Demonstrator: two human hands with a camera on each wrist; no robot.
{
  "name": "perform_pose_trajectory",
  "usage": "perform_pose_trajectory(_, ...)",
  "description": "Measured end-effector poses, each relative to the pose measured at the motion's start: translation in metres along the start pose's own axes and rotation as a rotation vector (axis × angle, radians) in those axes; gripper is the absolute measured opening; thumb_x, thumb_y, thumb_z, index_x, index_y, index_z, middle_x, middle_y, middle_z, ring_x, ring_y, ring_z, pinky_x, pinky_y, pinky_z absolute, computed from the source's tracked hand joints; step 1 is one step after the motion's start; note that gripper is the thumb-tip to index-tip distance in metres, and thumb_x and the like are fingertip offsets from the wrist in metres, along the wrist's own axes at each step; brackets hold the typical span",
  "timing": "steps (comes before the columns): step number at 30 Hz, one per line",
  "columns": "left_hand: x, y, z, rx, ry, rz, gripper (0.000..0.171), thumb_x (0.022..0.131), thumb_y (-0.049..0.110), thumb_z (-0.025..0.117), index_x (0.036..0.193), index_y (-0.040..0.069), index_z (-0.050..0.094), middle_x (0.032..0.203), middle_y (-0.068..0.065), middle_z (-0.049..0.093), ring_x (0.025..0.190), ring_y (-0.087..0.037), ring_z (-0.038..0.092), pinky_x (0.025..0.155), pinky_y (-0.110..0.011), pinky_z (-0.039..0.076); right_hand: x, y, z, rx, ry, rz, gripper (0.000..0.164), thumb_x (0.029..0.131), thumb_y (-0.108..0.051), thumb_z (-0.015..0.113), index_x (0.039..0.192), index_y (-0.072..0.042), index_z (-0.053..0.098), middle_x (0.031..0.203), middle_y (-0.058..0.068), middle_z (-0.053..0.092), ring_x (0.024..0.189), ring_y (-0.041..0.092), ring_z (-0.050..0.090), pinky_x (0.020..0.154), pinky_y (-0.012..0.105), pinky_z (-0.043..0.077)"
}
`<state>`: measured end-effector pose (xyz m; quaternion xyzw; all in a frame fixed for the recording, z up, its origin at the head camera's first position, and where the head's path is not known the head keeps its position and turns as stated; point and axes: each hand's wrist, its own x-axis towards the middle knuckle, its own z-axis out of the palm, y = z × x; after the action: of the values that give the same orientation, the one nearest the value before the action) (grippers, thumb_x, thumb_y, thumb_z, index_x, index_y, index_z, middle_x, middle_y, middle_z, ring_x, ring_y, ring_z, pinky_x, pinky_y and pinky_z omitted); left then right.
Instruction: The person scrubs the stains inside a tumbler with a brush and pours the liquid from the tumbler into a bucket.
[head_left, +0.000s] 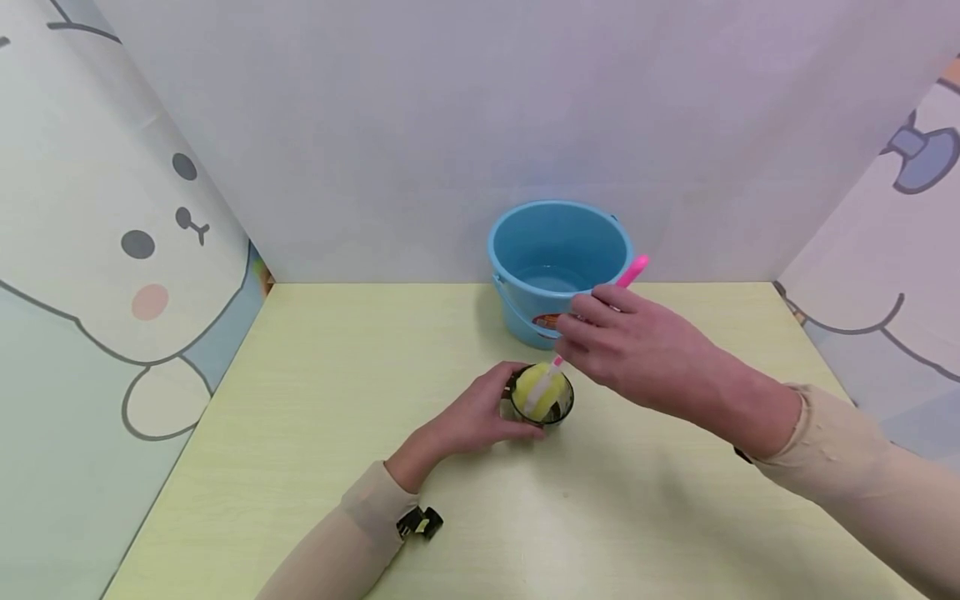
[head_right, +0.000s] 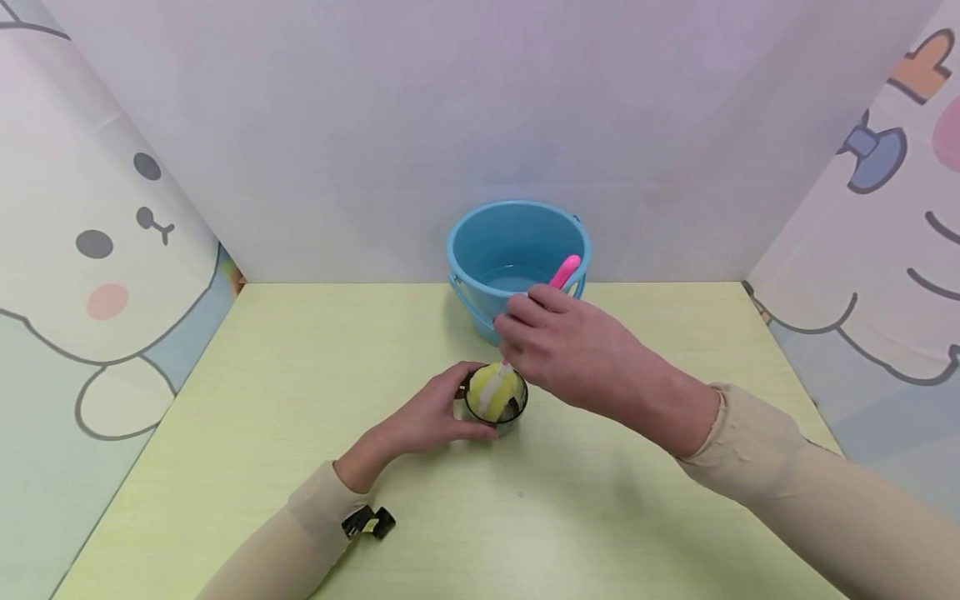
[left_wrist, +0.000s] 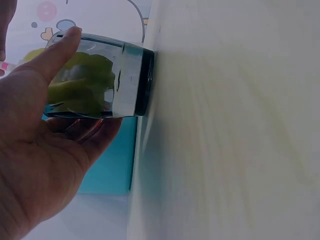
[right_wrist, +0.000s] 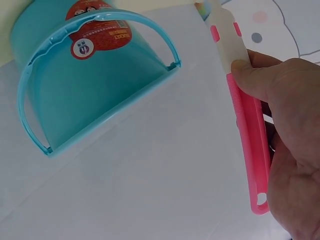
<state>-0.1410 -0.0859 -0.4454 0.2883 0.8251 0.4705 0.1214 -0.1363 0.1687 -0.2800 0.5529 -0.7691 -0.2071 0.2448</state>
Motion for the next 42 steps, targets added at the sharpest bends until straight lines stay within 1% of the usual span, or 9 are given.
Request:
perform_pose_trajectory(4,0.0,0.0,0.0,-0.009,0.003,0.003,0.086,0.081,0.029,0.097,0.149,0.011,0.047,0.136,0.0,0.059,0.121,-0.013,0.061,0.105,-0.029,0.052,0.0,0.0,-0.001,-0.015,0.001,0.008,0.056,0.072,-0.019,0.101,0.119,-0.002,0.074,0.106,0.014,0.058,0.103,0.032,0.052,0.089,0.041,0.049)
perform_pose_trajectory(10,0.0,0.0,0.0,-0.011,-0.002,-0.012,0.086,0.081,0.032,0.096,0.149,0.012,0.047,0.135,0.002,0.058,0.121,-0.013,0.061,0.105,-0.03,0.052,0.002,0.0,-0.003,-0.047,-0.007,0.01,0.061,0.068,-0.02,0.103,0.119,-0.003,0.074,0.107,0.016,0.058,0.103,0.033,0.052,0.086,0.041,0.047)
perform_pose_trajectory(16,0.0,-0.001,0.0,0.013,0.0,-0.025,0.086,0.081,0.034,0.096,0.148,0.01,0.047,0.135,0.0,0.059,0.122,-0.016,0.061,0.105,-0.031,0.052,0.003,0.001,-0.007,-0.095,-0.03,0.017,0.063,0.069,-0.023,0.103,0.118,0.0,0.072,0.106,0.017,0.058,0.1,0.032,0.051,0.083,0.04,0.045)
perform_pose_trajectory(21,-0.001,0.001,0.0,0.028,-0.005,-0.045,0.088,0.082,0.034,0.096,0.151,0.01,0.046,0.139,0.0,0.058,0.125,-0.017,0.06,0.107,-0.032,0.051,0.004,0.004,-0.012,-0.116,-0.049,0.021,0.066,0.066,-0.025,0.104,0.117,0.003,0.071,0.103,0.017,0.058,0.096,0.031,0.05,0.08,0.039,0.043)
perform_pose_trajectory(26,-0.001,0.003,-0.001,0.029,-0.008,-0.051,0.09,0.082,0.035,0.095,0.152,0.012,0.045,0.142,0.0,0.057,0.128,-0.016,0.058,0.109,-0.033,0.05,0.003,0.005,-0.017,-0.128,-0.074,0.019,0.072,0.061,-0.027,0.106,0.118,0.002,0.072,0.105,0.017,0.06,0.097,0.031,0.05,0.08,0.039,0.043)
perform_pose_trajectory(30,-0.001,0.003,-0.001,0.02,-0.008,-0.048,0.09,0.082,0.035,0.096,0.153,0.012,0.046,0.143,0.0,0.057,0.129,-0.016,0.058,0.109,-0.032,0.05,0.002,0.005,-0.021,-0.13,-0.097,0.018,0.076,0.06,-0.028,0.107,0.12,0.002,0.071,0.108,0.018,0.061,0.099,0.032,0.051,0.081,0.04,0.044)
perform_pose_trajectory(37,-0.001,0.002,-0.001,0.007,-0.011,-0.038,0.088,0.082,0.034,0.095,0.152,0.013,0.046,0.143,0.001,0.057,0.13,-0.016,0.058,0.11,-0.032,0.049,0.001,0.007,-0.026,-0.101,-0.113,0.02,0.067,0.067,-0.023,0.104,0.119,0.004,0.072,0.107,0.017,0.062,0.097,0.031,0.049,0.082,0.04,0.042)
perform_pose_trajectory(42,-0.001,0.003,-0.001,0.013,-0.013,-0.044,0.089,0.082,0.036,0.095,0.153,0.014,0.045,0.144,0.001,0.057,0.13,-0.015,0.057,0.11,-0.032,0.049,-0.001,0.008,-0.027,-0.064,-0.117,0.02,0.068,0.066,-0.023,0.104,0.12,0.003,0.073,0.11,0.017,0.063,0.1,0.032,0.05,0.086,0.041,0.044)
